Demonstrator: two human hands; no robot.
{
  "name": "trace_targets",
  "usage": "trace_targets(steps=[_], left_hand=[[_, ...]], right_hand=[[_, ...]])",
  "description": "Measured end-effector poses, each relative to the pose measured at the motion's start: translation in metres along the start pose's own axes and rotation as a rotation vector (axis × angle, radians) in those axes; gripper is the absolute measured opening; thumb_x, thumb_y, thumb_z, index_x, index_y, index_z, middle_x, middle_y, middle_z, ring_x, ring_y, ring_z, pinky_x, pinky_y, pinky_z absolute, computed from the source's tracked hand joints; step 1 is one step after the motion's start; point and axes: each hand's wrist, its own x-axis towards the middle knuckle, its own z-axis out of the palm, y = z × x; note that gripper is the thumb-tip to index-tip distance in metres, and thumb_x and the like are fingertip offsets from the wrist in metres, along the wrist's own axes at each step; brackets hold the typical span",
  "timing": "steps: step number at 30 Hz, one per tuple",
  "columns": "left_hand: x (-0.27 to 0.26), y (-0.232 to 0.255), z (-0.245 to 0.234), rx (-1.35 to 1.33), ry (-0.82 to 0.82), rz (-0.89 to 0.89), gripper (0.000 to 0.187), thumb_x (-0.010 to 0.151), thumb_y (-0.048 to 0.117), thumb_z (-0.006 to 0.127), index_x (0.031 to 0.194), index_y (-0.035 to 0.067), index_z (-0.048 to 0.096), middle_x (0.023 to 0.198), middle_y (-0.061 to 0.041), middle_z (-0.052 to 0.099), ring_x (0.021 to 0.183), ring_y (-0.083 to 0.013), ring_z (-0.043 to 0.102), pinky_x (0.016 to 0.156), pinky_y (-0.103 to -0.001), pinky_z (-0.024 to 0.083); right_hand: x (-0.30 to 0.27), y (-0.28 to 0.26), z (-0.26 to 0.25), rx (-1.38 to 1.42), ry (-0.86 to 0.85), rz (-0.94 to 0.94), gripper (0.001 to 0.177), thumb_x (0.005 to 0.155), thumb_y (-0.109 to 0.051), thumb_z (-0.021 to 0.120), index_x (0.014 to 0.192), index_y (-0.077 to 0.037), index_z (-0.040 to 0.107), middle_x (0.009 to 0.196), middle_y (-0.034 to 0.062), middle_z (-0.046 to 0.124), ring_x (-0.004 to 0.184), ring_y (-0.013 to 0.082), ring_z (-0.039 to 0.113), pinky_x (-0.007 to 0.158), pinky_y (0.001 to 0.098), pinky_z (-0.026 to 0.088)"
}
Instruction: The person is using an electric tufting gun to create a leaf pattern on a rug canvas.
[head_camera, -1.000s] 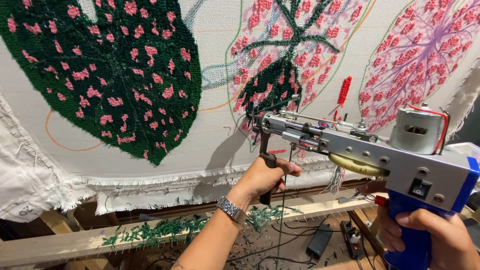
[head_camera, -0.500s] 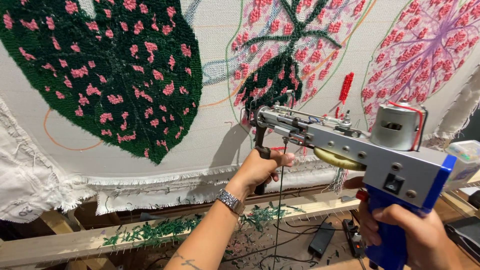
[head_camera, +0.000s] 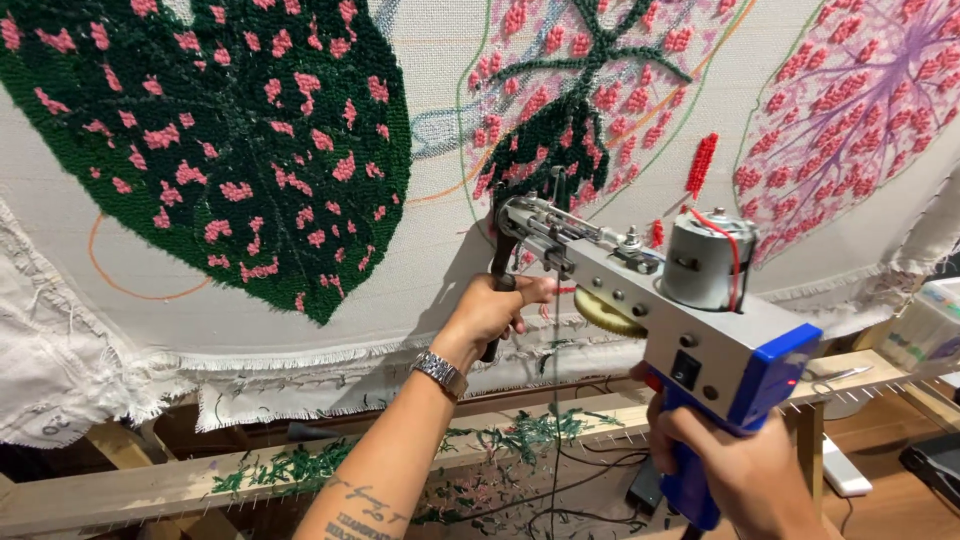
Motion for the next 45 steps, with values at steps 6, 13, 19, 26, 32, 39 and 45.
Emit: trace_targets(steps=[6,13,19,26,32,39,45], left_hand=[[-0.01,0.016,0.004,0.0,-0.001,-0.012,0.049,0.082,0.041,0.081,0.108,-0.001,0.079,0.096,-0.005,0.078,0.055,-0.0048,0.057,0.05,-0.023,0.049],[-0.006,0.019,0.003,0.007,0.016,0.024,0.055,0.075,0.046,0.083,0.107,0.002,0.077,0.099,-0.005,0.079,0.055,-0.0088,0.06,0.047,-0.026,0.048],[-0.003,0.024,0.007,0.066,0.034,-0.035,0.041,0.082,0.04,0.082,0.105,0.007,0.081,0.11,-0.007,0.079,0.068,-0.0066,0.066,0.05,-0.027,0.05],[-0.023,0.033,0.03,-0.074,-0.133,0.024,0.044,0.085,0.032,0.074,0.125,0.014,0.071,0.12,0.0,0.078,0.069,-0.0086,0.069,0.05,-0.025,0.045],[-0.031,0.036,0.057,-0.263,-0.44,0.059,0.051,0.095,0.027,0.071,0.141,0.007,0.061,0.115,-0.005,0.076,0.067,-0.0091,0.066,0.055,-0.024,0.049],[-0.038,0.051,0.07,-0.178,-0.459,0.191,0.041,0.094,0.031,0.074,0.125,0.005,0.07,0.111,0.0,0.076,0.078,-0.004,0.07,0.058,-0.023,0.053],[-0.038,0.068,0.015,0.39,0.425,0.786,0.03,0.095,0.042,0.078,0.096,0.012,0.077,0.087,0.001,0.075,0.069,-0.0079,0.07,0.058,-0.026,0.056]], right_hand=[[0.009,0.026,-0.026,0.105,-0.132,-0.157,0.032,0.087,0.0,0.065,0.118,0.01,0.061,0.075,0.016,0.061,0.06,0.0242,0.058,0.053,0.0372,0.051],[0.008,0.019,-0.02,0.213,-0.178,-0.217,0.036,0.086,-0.001,0.062,0.119,0.012,0.061,0.074,0.0168,0.063,0.058,0.0241,0.059,0.055,0.0367,0.049],[0.012,0.022,-0.033,0.314,-0.211,-0.208,0.042,0.087,-0.009,0.064,0.123,0.013,0.057,0.075,0.0177,0.06,0.058,0.0245,0.057,0.055,0.0378,0.049],[0.025,0.033,-0.098,0.369,-0.263,-0.181,0.053,0.081,-0.001,0.064,0.13,0.016,0.053,0.076,0.0225,0.059,0.058,0.0281,0.056,0.053,0.0413,0.048],[0.016,0.038,-0.164,0.41,-0.337,-0.106,0.071,0.076,-0.002,0.063,0.142,0.016,0.044,0.071,0.024,0.058,0.054,0.0309,0.058,0.051,0.0442,0.049],[0.111,0.068,-0.249,0.336,-1.189,0.15,0.047,0.094,-0.015,0.06,0.119,0.019,0.04,0.075,0.0245,0.06,0.068,0.0426,0.067,0.075,0.0589,0.056],[0.073,0.069,-0.267,0.298,-0.783,-0.087,0.096,0.091,-0.011,0.071,0.167,0.0,0.013,0.075,0.0252,0.061,0.058,0.0415,0.068,0.063,0.062,0.057]])
